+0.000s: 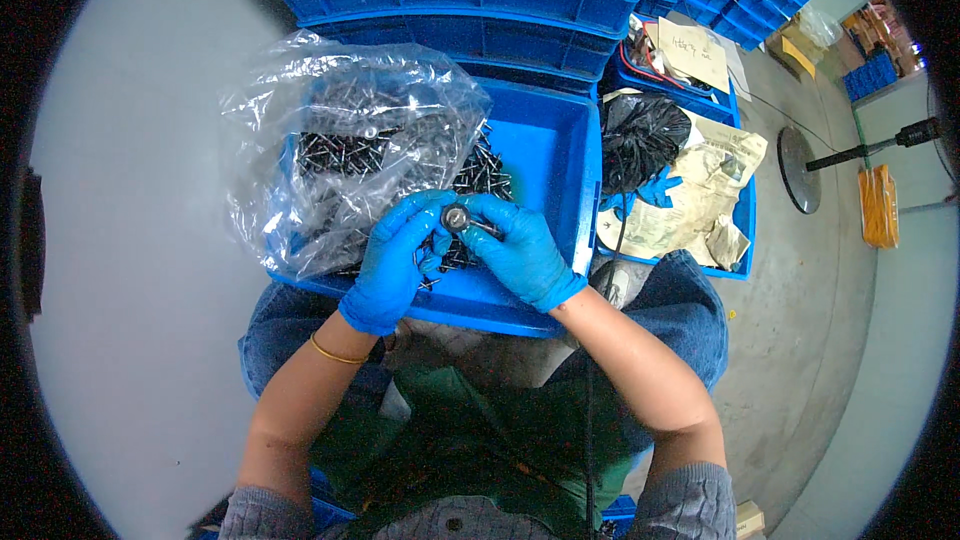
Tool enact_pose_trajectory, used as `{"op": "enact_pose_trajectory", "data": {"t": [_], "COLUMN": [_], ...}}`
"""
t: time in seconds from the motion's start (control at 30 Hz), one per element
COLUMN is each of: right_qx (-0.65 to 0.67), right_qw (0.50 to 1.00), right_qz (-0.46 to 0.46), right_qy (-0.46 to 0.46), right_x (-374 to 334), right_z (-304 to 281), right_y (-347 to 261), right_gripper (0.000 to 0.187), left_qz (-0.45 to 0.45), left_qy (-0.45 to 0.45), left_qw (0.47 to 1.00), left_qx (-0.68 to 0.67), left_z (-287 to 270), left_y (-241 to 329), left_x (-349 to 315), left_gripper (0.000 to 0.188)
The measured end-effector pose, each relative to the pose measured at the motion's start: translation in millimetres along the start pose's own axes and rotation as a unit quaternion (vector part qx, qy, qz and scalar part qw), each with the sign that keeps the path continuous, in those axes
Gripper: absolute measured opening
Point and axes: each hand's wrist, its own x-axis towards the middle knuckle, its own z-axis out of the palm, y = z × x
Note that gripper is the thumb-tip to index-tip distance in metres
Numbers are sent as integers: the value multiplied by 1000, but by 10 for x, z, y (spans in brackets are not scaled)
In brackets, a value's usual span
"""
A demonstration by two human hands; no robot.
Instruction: The person sits on the floor and repeatedly picks up small metal fasteners from a blue bin. They use a handheld tool to manipulate each fastener individually, likely tightening or adjusting a component, before placing it back into the bin.
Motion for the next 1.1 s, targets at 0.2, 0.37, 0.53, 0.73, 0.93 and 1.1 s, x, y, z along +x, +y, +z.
{"op": "enact_pose_trajectory", "data": {"t": [0.2, 0.37, 0.53, 0.73, 0.93, 1.1], "right_qx": [12, -123, -178, 9, 190, 166], "right_qw": [1000, 984, 969, 997, 979, 980], "right_qz": [-17, -129, -169, -44, 67, 99], "right_qy": [5, 16, 36, 59, -28, -33], "right_x": [33, 34, 40, 69, 72, 90], "right_z": [13, -28, -39, 117, 90, 2], "right_y": [116, 97, 39, 133, -90, -133], "right_gripper": [25, 20, 17, 31, 28, 16], "left_qz": [139, 271, 154, -79, -49, 54], "left_qy": [17, 41, 80, 36, -80, -113], "left_qw": [975, 903, 965, 979, 984, 989], "left_qx": [173, 331, 196, -185, -152, 78], "left_z": [14, -1, -54, -32, -227, -189], "left_y": [-45, -41, -22, -176, -264, -249], "left_x": [38, -1, 26, 38, 58, -12], "left_gripper": [23, 18, 12, 14, 26, 24]}}
